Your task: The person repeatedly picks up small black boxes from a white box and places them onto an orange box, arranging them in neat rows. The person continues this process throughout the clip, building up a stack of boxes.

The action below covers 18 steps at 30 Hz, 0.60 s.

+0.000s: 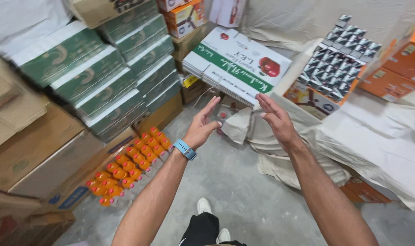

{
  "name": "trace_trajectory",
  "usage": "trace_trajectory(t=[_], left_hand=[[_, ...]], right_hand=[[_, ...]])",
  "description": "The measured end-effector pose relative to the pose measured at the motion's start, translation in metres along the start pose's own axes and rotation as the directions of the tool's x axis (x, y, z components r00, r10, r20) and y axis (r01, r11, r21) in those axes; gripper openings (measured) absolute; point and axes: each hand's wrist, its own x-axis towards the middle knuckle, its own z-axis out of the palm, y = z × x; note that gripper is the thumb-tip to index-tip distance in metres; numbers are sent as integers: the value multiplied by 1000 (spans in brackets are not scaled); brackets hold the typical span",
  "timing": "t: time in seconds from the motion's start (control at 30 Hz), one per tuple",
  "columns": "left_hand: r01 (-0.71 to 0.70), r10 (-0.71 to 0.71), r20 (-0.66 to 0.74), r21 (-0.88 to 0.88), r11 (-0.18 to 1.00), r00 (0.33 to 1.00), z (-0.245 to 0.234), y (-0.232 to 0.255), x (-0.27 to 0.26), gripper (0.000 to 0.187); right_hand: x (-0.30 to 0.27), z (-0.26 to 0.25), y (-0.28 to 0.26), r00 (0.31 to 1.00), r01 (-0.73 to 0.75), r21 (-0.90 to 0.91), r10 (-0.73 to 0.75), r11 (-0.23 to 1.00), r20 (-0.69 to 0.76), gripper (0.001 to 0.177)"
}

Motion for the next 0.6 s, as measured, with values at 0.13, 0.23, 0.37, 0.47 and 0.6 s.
trace_trajectory(t=[0.13,0.23,0.37,0.47,0.6], left_hand=[[18,-8,144,-64,998,989,50,-32,78,79],[89,-72,239,-58,994,968,89,-47,134,76],[123,-99,354,-45,991,930,127,-78,219,79],[135,-108,414,-36,990,904,150,-88,284,78],[156,-128,459,-23,987,879,177,-107,363,74]], right_hand=[[3,-81,12,985,6,11,-4,1000,-175,68],[6,-138,27,966,-9,14,12,1000,-257,69],[28,-195,30,919,-8,7,10,1000,-394,67],[58,-239,36,882,2,-3,-3,1000,-471,68],[98,-274,33,845,15,1,-12,1000,-535,69]])
